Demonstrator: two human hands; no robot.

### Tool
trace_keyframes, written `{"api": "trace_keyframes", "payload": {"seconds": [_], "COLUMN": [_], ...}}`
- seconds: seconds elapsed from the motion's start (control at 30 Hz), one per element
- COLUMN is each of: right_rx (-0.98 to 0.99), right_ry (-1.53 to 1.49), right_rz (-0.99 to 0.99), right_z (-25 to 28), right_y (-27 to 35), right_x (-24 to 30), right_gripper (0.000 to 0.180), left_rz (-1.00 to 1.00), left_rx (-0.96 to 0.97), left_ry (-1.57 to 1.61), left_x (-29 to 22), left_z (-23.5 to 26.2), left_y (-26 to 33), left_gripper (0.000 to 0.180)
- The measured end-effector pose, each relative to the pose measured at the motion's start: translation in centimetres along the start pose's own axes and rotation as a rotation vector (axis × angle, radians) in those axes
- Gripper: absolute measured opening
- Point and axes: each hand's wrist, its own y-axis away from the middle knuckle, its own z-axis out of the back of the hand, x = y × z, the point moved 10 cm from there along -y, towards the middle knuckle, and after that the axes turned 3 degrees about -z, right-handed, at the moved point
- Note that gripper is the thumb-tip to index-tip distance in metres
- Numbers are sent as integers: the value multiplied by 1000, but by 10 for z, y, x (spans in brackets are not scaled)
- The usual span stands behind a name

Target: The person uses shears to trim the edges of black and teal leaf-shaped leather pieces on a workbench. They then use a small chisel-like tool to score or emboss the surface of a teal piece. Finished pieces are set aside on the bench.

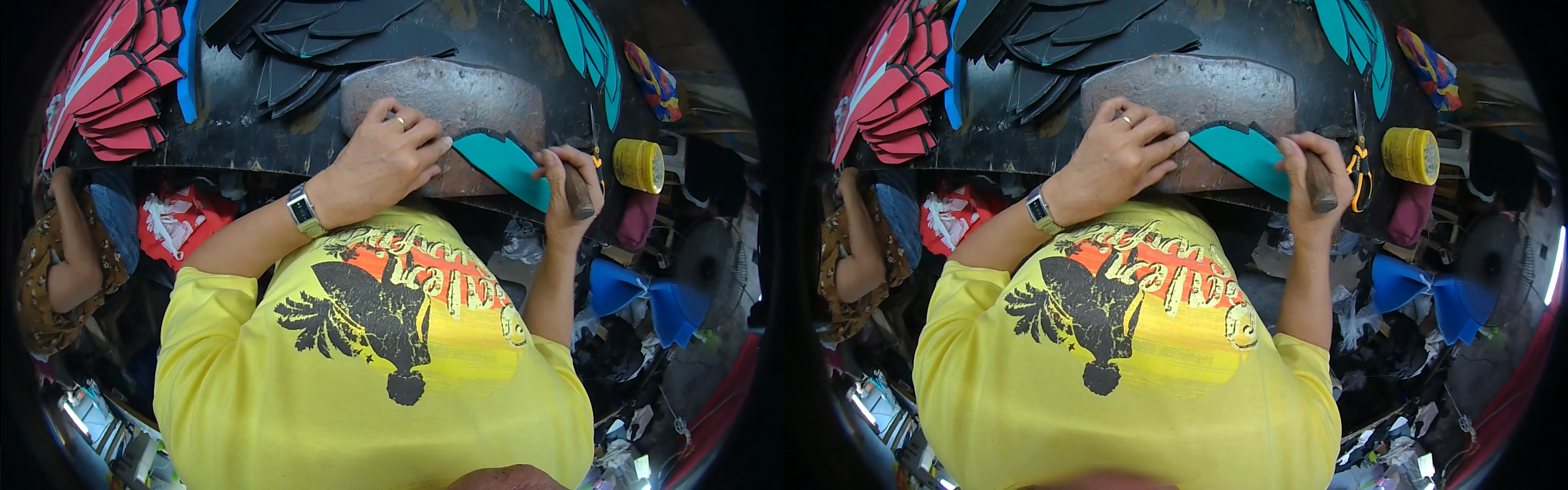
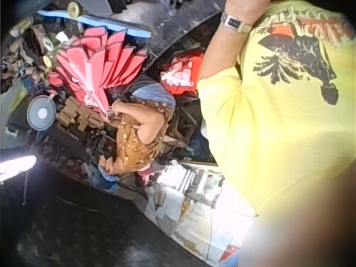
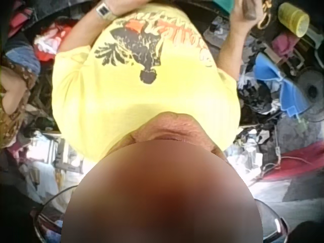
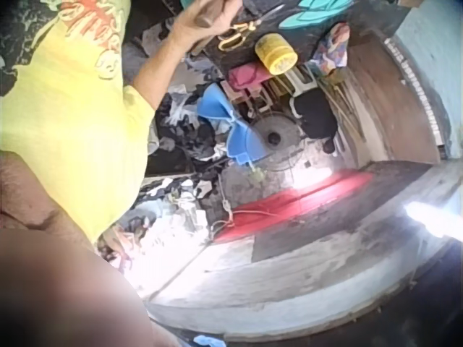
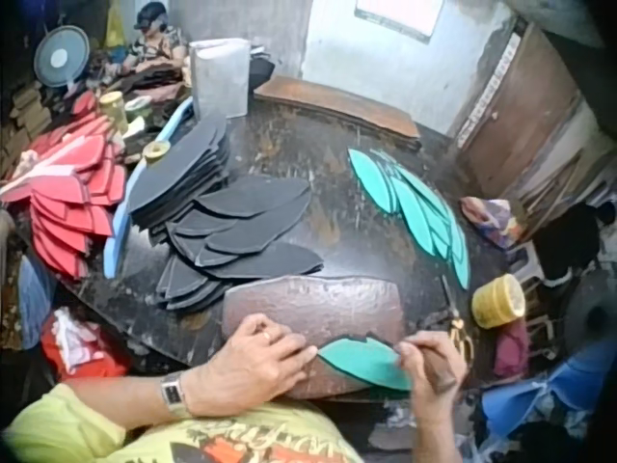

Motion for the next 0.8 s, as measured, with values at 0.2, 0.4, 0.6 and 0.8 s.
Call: {"api": "trace_keyframes", "payload": {"seconds": [0.2,0.4,0.6,0.8], "right_rx": [-110,-138,-160,-177], "right_ry": [877,1052,998,1067], "right_rz": [75,36,-55,6], "right_z": [53,61,78,79], "right_y": [-1,0,-22,-24], "right_x": [-16,-47,-60,-62], "right_gripper": [26,28,26,33], "left_rz": [130,-49,-145,-102], "left_rx": [-68,-88,193,155], "left_ry": [217,370,306,273], "left_x": [14,-26,-57,-53], "left_z": [11,-1,-43,-43], "left_y": [2,-13,-6,-6], "left_gripper": [42,53,64,71]}}
